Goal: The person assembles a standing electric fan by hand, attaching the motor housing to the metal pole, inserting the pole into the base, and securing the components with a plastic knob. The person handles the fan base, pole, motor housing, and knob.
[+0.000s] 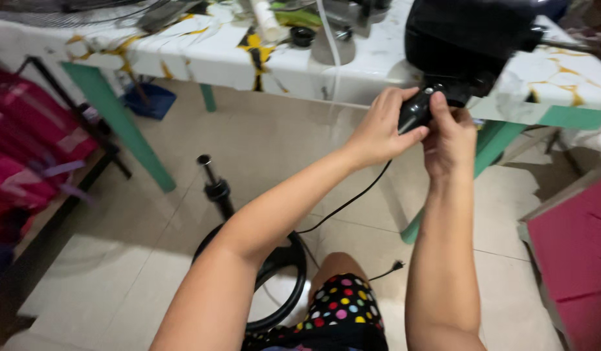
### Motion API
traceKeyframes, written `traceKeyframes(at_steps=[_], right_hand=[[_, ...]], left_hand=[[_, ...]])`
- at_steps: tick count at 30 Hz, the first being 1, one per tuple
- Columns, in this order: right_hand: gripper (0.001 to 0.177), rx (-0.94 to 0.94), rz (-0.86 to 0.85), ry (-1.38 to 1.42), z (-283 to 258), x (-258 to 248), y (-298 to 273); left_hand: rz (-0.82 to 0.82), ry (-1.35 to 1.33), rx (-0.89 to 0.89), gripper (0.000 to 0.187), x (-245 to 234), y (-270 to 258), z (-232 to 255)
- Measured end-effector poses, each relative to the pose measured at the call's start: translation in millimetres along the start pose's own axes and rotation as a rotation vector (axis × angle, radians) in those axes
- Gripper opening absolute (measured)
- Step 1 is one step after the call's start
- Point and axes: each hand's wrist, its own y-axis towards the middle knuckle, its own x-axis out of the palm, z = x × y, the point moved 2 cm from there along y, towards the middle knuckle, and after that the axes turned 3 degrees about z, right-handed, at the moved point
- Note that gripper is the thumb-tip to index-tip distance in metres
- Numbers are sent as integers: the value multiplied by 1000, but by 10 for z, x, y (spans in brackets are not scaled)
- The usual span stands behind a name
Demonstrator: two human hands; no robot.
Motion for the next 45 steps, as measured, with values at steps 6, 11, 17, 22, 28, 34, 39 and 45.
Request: traceKeyframes(at_steps=[6,11,17,22,28,34,39,45], right_hand=[[38,37,-282,185,-126,585,-490],[39,23,-325,209,171,1223,-752],[49,51,-597,274,462,1813,-845],[47,158,-853,396,839,2323,-679],[50,277,-915,385,1388,2624,-566],[64,427,-1045,429,1921,2722,-404],[49,521,-1114,401,2267,2710,-221],[50,570,-1171,447,2504,2777,-78]], left_hand=[[104,91,23,76,-625,-384,493],[241,261,35,77,-1087,-715,645],[148,-128,-334,54,-2137,-1076,337],[101,2,-440,41,-2911,-1164,160],[212,42,-579,44,-3140,-1349,121],[261,178,-588,51,-3323,-1582,-47],[224,285,-726,52,-3344,-1694,-240],[363,45,-654,53,-3263,-1766,-236]])
